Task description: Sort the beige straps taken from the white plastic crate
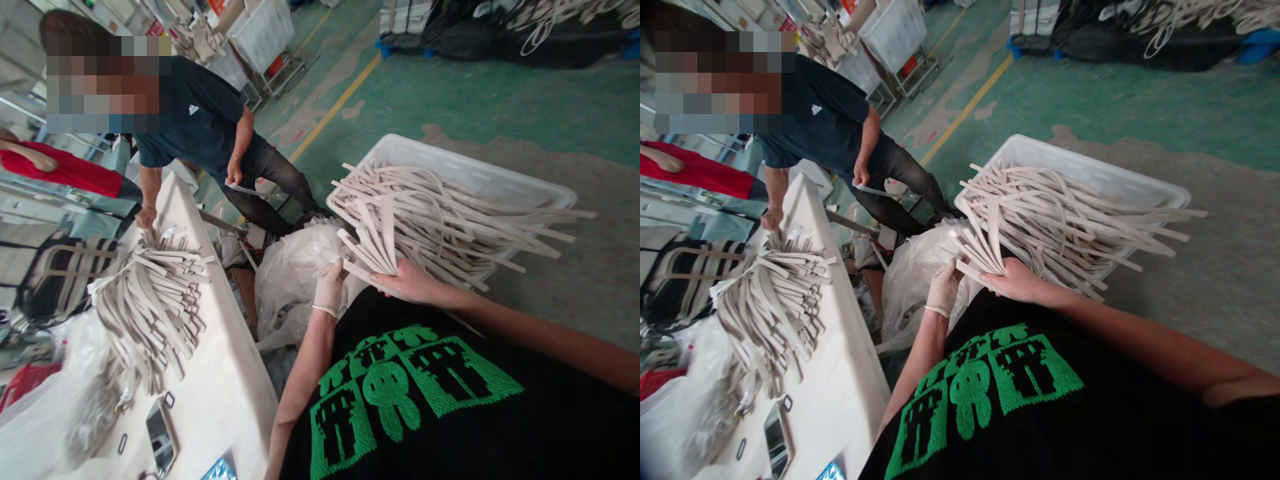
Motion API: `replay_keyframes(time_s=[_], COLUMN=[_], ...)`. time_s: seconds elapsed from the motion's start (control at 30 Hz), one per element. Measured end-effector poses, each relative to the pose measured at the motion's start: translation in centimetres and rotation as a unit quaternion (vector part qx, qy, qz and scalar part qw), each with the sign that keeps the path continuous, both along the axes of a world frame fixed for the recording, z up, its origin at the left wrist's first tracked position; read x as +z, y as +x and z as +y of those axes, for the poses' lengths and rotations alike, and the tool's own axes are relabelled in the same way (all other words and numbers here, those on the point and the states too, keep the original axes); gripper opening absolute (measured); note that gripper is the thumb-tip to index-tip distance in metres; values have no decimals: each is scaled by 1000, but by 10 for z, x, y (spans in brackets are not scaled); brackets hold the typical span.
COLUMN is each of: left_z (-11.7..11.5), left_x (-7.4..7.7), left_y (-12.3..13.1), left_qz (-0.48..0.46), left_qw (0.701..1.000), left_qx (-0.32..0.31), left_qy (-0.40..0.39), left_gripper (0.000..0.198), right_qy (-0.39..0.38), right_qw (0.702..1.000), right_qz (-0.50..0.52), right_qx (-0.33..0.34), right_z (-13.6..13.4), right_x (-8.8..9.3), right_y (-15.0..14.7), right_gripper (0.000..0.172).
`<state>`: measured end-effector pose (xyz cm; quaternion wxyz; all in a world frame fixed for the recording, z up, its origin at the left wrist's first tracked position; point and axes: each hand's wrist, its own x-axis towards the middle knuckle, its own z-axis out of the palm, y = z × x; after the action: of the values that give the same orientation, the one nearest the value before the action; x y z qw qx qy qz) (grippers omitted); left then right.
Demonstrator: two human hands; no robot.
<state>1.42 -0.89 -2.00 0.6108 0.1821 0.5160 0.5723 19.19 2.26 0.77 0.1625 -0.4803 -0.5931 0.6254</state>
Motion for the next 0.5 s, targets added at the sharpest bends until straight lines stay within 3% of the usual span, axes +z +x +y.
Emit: replay_keyframes(time_s=[0.07, 0.2, 0.37, 0.5], left_z=[-2, -8, -8, -8], left_x=[3, 2, 7, 12], left_y=[-4, 6, 0, 0], left_qz=[9, 5, 24, -1], left_qw=[1000, 997, 999, 1000], left_qx=[-1, -70, 28, 6], left_qy=[4, 15, 26, 22], left_gripper=[36, 36, 43, 37], right_qy=[9, 26, 73, 104], right_qw=[1000, 999, 997, 994], right_qz=[-10, 4, 36, 19], right_qx=[19, -28, -11, -16], right_z=[-2, 0, -1, -2], right_x=[0, -4, -9, -8], right_y=[0, -4, 0, -1], right_gripper=[24, 24, 21, 24])
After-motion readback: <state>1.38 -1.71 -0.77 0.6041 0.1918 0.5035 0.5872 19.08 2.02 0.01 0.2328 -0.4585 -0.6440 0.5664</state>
